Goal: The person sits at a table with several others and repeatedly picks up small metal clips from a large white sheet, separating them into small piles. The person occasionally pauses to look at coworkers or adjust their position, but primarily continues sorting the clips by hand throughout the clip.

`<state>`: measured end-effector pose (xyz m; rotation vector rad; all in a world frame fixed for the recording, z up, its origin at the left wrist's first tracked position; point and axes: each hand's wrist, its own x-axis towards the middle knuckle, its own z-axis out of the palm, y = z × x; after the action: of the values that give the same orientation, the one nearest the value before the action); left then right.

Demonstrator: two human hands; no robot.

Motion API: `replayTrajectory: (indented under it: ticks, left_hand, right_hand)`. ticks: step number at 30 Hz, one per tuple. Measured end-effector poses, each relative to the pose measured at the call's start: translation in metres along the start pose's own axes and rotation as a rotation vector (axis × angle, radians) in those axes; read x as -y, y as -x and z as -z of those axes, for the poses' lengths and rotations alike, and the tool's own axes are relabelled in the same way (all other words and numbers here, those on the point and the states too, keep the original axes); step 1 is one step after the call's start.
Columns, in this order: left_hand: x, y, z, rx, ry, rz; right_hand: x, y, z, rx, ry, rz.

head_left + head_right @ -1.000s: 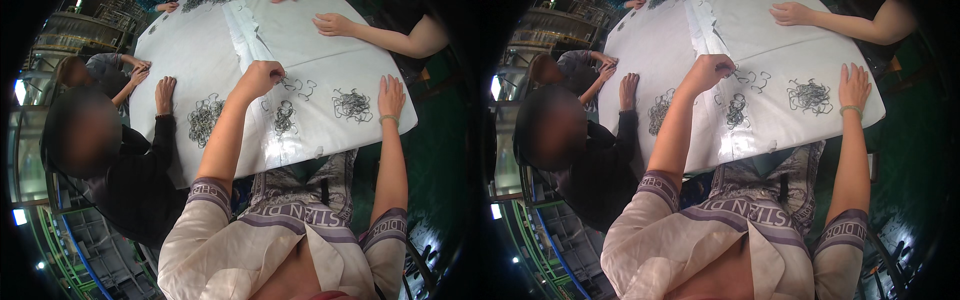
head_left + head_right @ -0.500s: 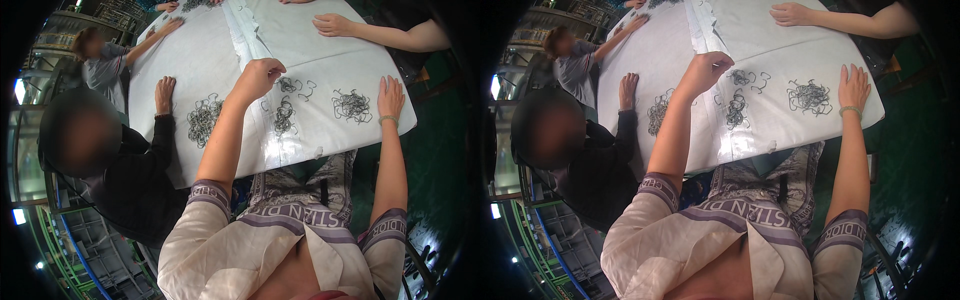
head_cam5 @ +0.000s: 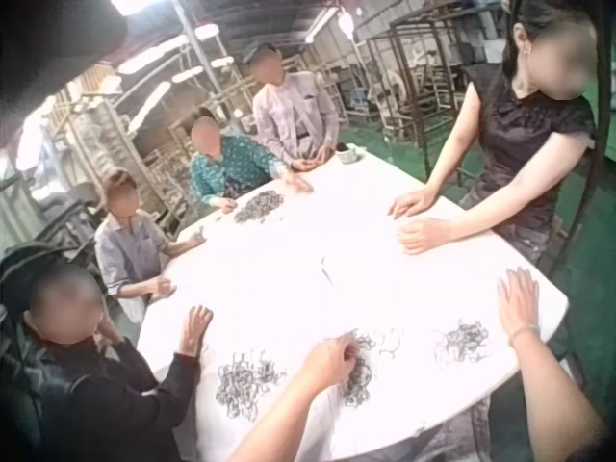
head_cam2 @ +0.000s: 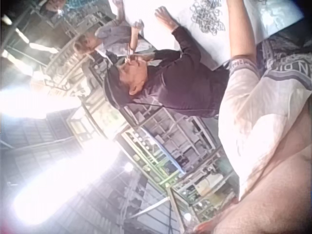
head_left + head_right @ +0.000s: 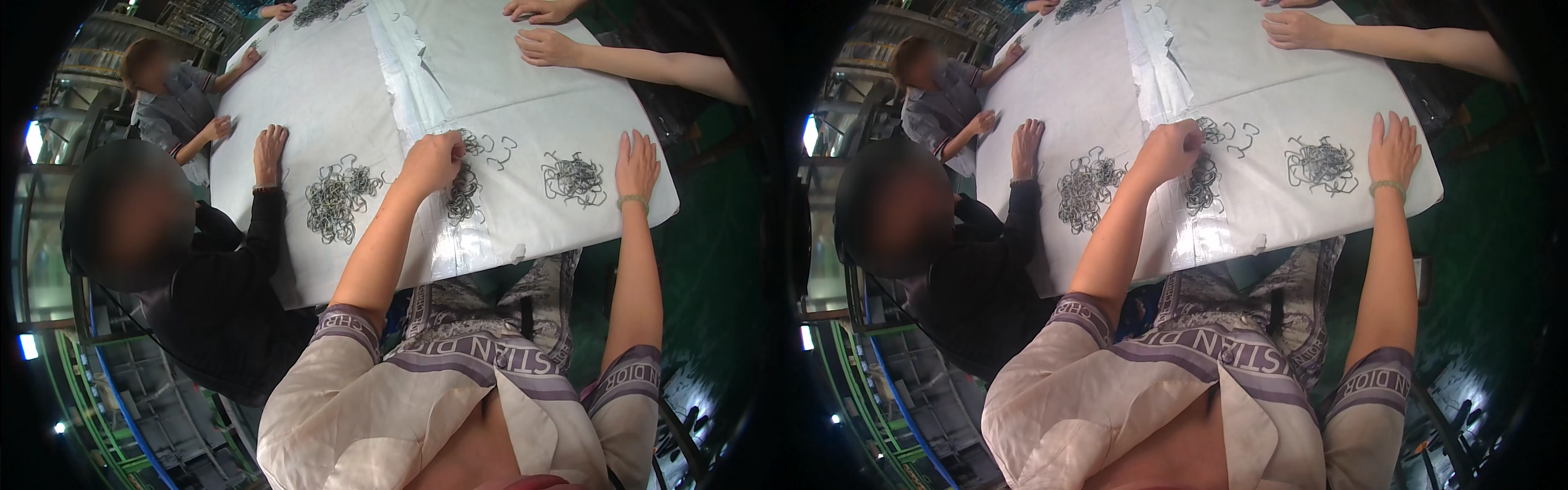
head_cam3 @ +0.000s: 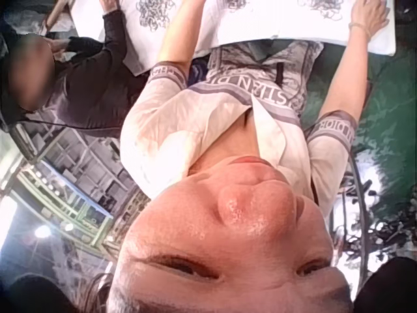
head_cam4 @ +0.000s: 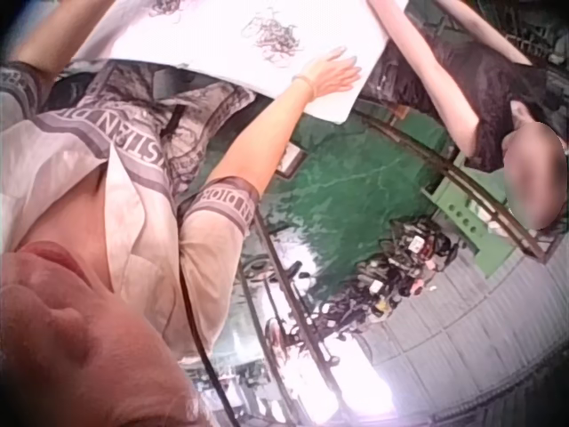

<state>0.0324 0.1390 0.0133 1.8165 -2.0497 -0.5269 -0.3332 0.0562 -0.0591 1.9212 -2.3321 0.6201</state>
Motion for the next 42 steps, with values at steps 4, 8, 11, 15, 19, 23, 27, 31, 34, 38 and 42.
replayTrajectory:
  ticks: [4, 8, 11, 15, 19, 23, 27, 31, 34, 38, 42]
  left_hand:
    - [0.009, -0.004, -0.009, -0.309, -0.026, -0.199]
    - [0.007, -0.012, -0.025, -0.276, -0.048, -0.368]
    - [-0.001, -0.014, -0.016, -0.11, -0.101, -0.218]
    - [-0.002, -0.015, 0.003, -0.174, 0.06, -0.093]
    - [-0.007, -0.018, 0.018, -0.215, 0.167, -0.078]
    - [-0.007, -0.024, -0.008, -0.316, 0.148, -0.343]
    - [-0.005, -0.015, -0.031, -0.382, 0.007, -0.636]
    - [0.007, -0.009, -0.004, -0.231, 0.205, -0.413]
    - [0.055, -0.031, 0.023, -0.427, 0.171, -0.21]
    - [0.122, -0.088, 0.05, -0.451, 0.097, 0.072]
    - [0.178, -0.164, 0.063, -0.506, -0.068, 0.157]
  right_hand:
    - [0.004, 0.001, 0.006, 0.026, 0.013, -0.005]
    - [0.002, 0.0, 0.004, 0.021, 0.005, -0.002]
    - [0.003, 0.001, 0.005, 0.033, 0.004, -0.001]
    - [0.007, 0.002, 0.009, 0.036, -0.014, -0.006]
    - [0.007, 0.003, 0.012, 0.035, -0.01, -0.015]
    - [0.009, 0.001, 0.011, 0.061, 0.003, -0.01]
    - [0.001, -0.003, 0.003, 0.076, -0.052, 0.018]
    - [-0.039, -0.013, 0.012, 0.187, -0.511, -0.015]
    - [-0.037, 0.002, 0.022, 0.17, -0.697, 0.004]
    - [-0.027, 0.018, 0.019, 0.096, -0.416, 0.048]
    - [0.005, 0.023, 0.033, 0.082, -0.361, 0.023]
